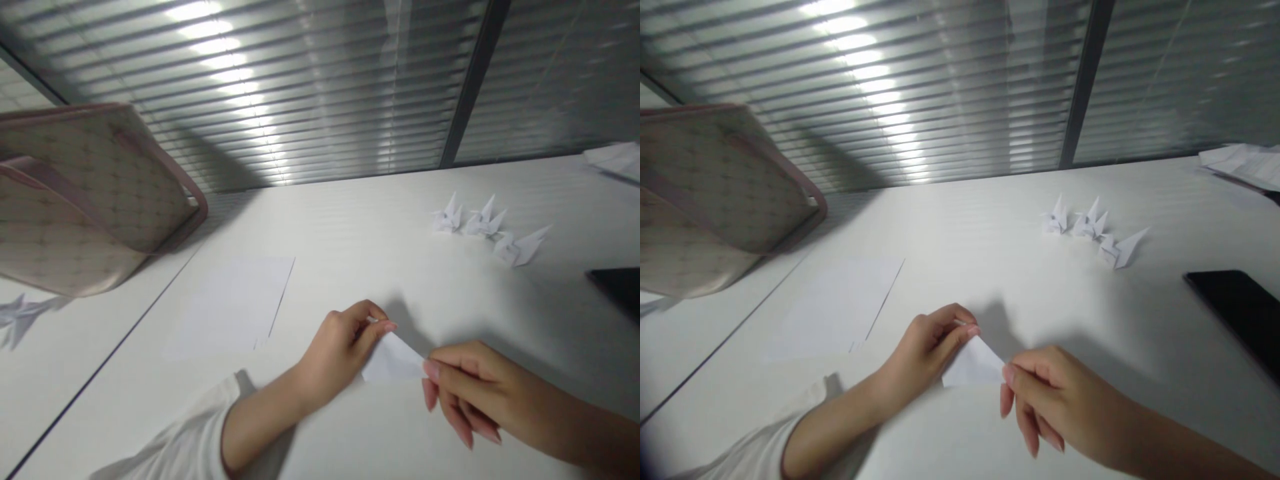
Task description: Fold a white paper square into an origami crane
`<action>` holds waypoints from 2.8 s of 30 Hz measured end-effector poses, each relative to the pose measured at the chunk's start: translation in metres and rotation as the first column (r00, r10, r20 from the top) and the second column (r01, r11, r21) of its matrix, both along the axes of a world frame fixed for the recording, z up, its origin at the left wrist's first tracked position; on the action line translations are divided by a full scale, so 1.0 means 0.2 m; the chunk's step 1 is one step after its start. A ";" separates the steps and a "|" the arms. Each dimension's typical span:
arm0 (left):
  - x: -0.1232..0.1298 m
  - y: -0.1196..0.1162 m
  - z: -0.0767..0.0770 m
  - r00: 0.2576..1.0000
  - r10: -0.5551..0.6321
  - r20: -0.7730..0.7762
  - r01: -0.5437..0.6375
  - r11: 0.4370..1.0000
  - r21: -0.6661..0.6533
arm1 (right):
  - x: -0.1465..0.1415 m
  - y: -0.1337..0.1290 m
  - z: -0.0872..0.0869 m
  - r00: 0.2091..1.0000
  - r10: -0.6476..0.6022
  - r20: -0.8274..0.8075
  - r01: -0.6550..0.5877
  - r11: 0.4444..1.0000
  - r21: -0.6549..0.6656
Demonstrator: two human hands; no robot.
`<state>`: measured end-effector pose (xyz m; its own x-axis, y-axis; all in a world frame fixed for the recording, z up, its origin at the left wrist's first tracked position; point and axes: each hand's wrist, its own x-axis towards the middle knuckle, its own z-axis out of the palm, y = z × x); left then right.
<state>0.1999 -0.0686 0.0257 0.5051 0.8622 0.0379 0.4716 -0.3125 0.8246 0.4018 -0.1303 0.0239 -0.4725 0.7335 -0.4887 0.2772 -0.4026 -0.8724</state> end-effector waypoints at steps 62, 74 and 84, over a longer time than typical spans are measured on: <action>-0.05 -0.05 0.05 0.595 -0.532 -0.602 0.793 0.510 0.333 | 0.19 0.15 -0.13 0.754 -0.002 0.657 -0.620 0.326 0.713; -0.05 -0.05 0.06 0.635 -0.543 -0.549 0.761 0.560 0.327 | 0.21 0.15 -0.11 0.774 -0.141 0.617 -0.557 0.312 0.770; -0.14 0.10 0.03 0.732 -0.127 -0.670 0.588 0.615 0.526 | 0.16 0.11 -0.08 0.818 -0.321 0.477 -0.494 0.034 0.869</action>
<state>0.1719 -0.0485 0.0326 0.8897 0.4362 0.1349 0.4455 -0.8940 -0.0473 0.4343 -0.1093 0.0085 -0.6043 0.6392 0.4757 0.6832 0.7229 -0.1034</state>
